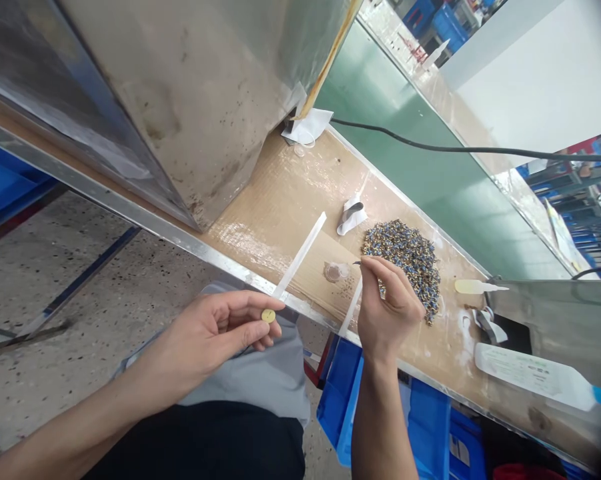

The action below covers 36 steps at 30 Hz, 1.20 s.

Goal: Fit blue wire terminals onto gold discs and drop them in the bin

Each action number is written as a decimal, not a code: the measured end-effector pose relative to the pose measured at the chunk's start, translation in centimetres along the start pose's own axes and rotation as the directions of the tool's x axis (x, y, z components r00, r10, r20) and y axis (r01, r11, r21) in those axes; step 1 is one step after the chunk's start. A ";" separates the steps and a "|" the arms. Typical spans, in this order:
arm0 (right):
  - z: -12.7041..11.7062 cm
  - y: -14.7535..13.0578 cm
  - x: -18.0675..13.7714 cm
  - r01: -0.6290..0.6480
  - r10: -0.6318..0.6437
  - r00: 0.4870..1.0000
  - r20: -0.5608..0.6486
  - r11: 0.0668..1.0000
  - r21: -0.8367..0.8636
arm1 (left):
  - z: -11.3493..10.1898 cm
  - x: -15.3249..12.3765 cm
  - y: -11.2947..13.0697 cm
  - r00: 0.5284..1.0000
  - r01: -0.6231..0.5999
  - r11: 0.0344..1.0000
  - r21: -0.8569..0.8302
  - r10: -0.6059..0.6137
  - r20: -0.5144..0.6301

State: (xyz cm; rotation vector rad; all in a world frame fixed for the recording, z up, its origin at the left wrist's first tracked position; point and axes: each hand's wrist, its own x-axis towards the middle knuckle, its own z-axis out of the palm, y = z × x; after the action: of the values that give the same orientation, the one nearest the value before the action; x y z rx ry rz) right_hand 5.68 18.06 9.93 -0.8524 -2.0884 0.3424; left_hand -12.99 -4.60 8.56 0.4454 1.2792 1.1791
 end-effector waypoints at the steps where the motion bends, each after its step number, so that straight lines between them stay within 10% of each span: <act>1: -0.2 -0.3 0.0 -0.006 0.007 1.000 -0.019 1.000 0.011 | 0.2 0.0 0.1 1.000 -0.009 1.000 -0.004 0.009 0.000; 11: -2.9 -6.7 -4.9 -0.185 0.175 0.983 0.061 0.945 0.271 | 2.6 0.8 0.5 0.997 -0.058 0.996 -0.070 0.061 0.048; 25: -2.8 -5.0 -6.3 -0.367 0.387 0.920 0.067 0.787 0.495 | 2.9 1.8 1.9 0.991 -0.123 0.992 -0.035 0.124 0.041; 29: -2.7 -4.2 -6.3 -0.483 0.544 0.829 0.129 0.582 0.654 | 2.6 1.9 2.3 0.994 -0.113 0.994 -0.009 0.113 0.000; 36: -2.9 -3.4 -5.6 -0.599 0.693 0.561 0.453 -0.038 0.800 | 2.2 2.2 1.9 0.985 -0.170 0.985 0.007 0.171 -0.027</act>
State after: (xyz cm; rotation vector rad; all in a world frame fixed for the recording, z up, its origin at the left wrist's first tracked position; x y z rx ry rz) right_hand 8.81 11.58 10.06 -0.9908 -0.8043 1.8099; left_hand -12.12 -1.23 9.75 0.5528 1.2870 1.3295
